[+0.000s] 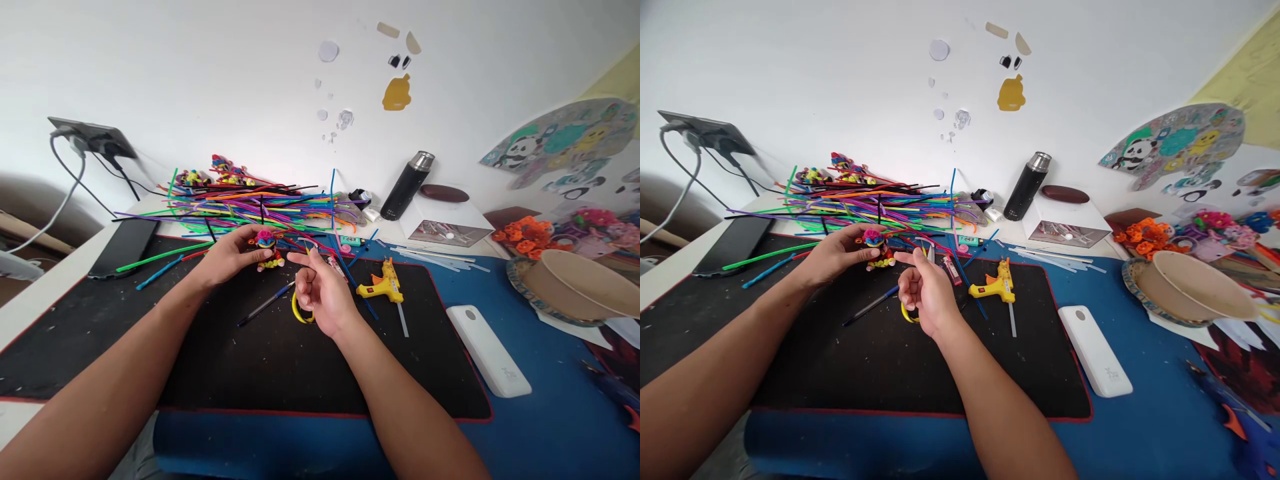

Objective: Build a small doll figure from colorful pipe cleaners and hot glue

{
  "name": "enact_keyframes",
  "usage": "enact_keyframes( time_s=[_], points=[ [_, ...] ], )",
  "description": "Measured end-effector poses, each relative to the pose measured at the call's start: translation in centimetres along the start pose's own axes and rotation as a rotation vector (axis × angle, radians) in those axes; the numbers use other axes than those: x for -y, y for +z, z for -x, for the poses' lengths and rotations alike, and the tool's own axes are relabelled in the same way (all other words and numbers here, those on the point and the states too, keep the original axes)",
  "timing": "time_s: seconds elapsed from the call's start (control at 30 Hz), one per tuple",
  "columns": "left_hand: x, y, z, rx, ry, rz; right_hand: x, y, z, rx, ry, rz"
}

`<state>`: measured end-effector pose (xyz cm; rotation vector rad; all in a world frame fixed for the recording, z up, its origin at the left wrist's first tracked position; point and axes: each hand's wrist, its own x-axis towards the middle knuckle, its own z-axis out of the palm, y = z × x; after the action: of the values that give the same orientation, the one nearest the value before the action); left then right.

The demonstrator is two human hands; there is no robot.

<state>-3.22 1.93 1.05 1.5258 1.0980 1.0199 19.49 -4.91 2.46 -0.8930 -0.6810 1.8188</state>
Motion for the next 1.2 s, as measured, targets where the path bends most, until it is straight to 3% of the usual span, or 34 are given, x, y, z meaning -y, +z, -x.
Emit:
enact_keyframes(
  time_s=[0.5,0.8,1.03,1.2],
  points=[
    [0.2,-1.2,-0.3,-0.244,0.078,0.059,-0.1,-0.1,-0.1,0.008,0.000,-0.002],
    [1.0,-1.6,-0.6,-0.254,0.058,0.035,-0.2,-0.1,-0.1,0.005,-0.003,0.015],
    [-0.2,-1.6,-0.3,-0.287,0.036,0.159,0.0,0.1,0.1,-0.001,0.002,0.037],
    [-0.4,-1.7,-0.1,-0.193,0.030,0.056,0.0,0.1,0.1,-0.007,0.003,0.040]
  ],
)
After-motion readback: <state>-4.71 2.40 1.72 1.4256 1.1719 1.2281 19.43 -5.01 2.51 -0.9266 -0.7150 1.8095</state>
